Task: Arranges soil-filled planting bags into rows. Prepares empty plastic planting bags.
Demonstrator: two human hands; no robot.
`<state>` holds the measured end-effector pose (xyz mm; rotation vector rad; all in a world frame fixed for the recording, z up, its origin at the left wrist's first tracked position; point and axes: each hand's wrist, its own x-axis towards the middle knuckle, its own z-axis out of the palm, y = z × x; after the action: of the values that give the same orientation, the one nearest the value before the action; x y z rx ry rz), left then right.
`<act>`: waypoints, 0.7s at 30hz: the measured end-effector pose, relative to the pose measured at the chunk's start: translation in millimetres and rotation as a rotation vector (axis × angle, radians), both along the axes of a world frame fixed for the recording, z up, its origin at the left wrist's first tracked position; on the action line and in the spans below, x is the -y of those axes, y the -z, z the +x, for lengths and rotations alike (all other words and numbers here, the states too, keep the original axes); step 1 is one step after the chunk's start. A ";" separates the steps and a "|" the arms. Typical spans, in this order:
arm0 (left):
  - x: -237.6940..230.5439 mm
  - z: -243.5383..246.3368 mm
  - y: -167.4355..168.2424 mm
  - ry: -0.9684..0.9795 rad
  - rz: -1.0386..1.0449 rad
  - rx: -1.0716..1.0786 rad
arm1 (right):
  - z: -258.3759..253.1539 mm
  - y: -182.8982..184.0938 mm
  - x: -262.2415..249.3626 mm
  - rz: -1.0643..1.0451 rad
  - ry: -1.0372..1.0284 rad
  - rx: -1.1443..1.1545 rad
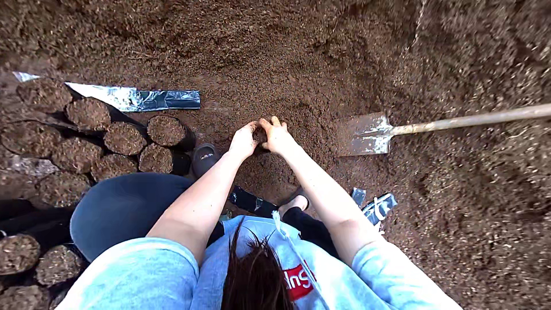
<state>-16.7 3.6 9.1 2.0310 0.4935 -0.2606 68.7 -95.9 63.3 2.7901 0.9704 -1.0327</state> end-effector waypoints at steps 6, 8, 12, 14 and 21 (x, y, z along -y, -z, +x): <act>3.2 -0.3 5.0 -0.029 -0.074 0.064 | -11.7 13.7 13.7 0.194 0.105 0.085; 2.1 0.1 4.3 -0.036 -0.066 0.063 | -16.9 20.2 14.6 0.290 0.100 0.158; 2.9 1.5 3.8 0.012 -0.018 0.053 | -17.8 33.9 19.3 0.280 0.052 0.140; -1.0 2.7 0.7 0.004 -0.019 0.043 | -4.9 23.8 26.9 0.348 0.066 0.009; 1.9 -13.5 4.3 0.029 -0.013 -0.452 | -23.6 34.7 67.5 0.312 -0.091 0.115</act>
<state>-30.1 1.7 4.8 1.9676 0.7365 -0.7473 45.1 -163.5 28.6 2.9688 1.3326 -0.7580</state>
